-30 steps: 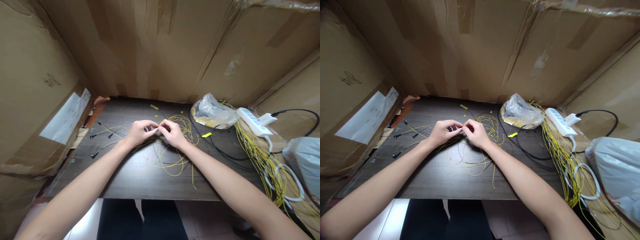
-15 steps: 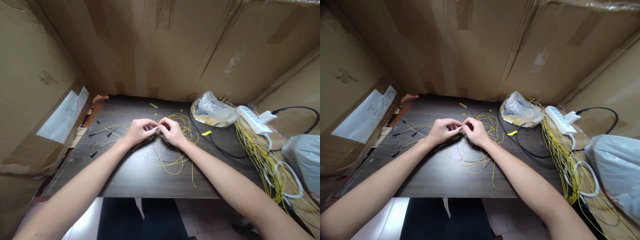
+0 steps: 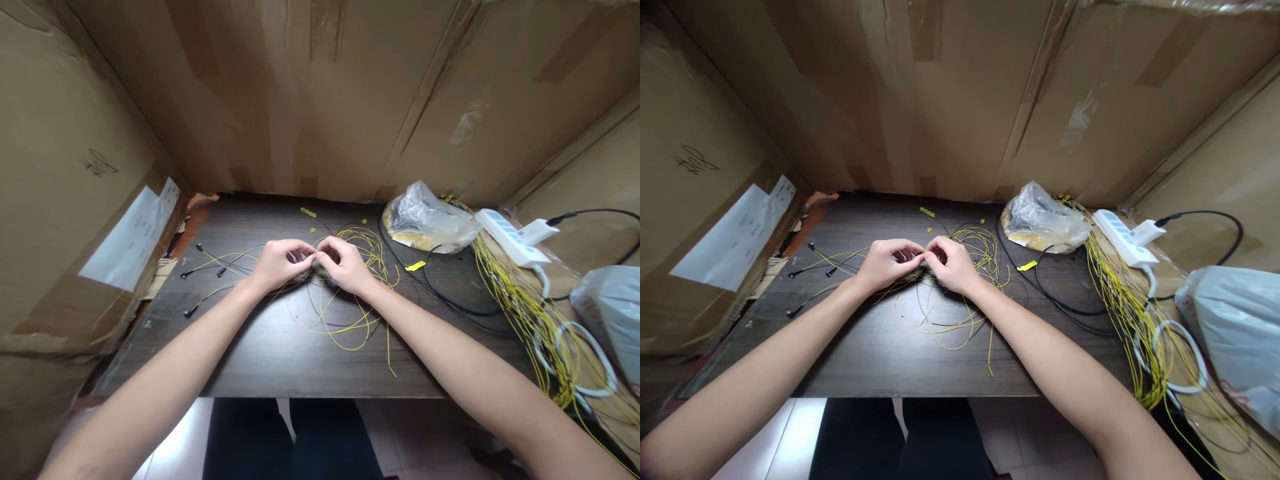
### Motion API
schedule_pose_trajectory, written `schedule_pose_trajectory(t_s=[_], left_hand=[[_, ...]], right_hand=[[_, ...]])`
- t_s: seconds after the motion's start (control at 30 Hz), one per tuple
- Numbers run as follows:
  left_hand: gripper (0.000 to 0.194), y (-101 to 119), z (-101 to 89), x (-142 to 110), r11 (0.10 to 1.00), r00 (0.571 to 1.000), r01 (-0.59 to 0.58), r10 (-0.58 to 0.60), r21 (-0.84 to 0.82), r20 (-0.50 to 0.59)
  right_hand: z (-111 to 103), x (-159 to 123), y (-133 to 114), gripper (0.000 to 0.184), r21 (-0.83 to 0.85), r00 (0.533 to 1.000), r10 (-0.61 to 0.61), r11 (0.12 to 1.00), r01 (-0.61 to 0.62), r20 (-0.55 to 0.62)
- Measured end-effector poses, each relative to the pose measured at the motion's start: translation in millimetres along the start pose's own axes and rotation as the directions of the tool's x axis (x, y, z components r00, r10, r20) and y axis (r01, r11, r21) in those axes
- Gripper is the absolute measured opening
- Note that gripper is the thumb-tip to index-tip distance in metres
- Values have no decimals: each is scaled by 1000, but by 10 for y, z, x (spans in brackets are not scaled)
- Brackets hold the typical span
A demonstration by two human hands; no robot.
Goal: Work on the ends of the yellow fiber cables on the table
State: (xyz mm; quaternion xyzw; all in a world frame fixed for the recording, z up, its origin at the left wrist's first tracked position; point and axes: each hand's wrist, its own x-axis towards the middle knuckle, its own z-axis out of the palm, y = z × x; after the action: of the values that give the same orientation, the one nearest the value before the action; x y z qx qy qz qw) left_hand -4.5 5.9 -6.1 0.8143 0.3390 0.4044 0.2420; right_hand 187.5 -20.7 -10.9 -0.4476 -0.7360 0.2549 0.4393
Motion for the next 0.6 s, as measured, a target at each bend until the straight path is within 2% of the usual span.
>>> schedule_pose_trajectory(t_s=[0.2,0.47,0.6], left_hand=[[14,3,10,-2,999,999,-32,31,-13,-18],[10,17,15,-5,999,999,-35,35,-3,-23],[12,19,24,-15,999,999,-42,42,7,-33]], right_hand=[[-12,12,1,29,-71,1000,-26,997,27,14],[-9,6,6,12,-26,999,-44,999,44,8],[-8,5,13,24,-74,999,-46,996,46,5]])
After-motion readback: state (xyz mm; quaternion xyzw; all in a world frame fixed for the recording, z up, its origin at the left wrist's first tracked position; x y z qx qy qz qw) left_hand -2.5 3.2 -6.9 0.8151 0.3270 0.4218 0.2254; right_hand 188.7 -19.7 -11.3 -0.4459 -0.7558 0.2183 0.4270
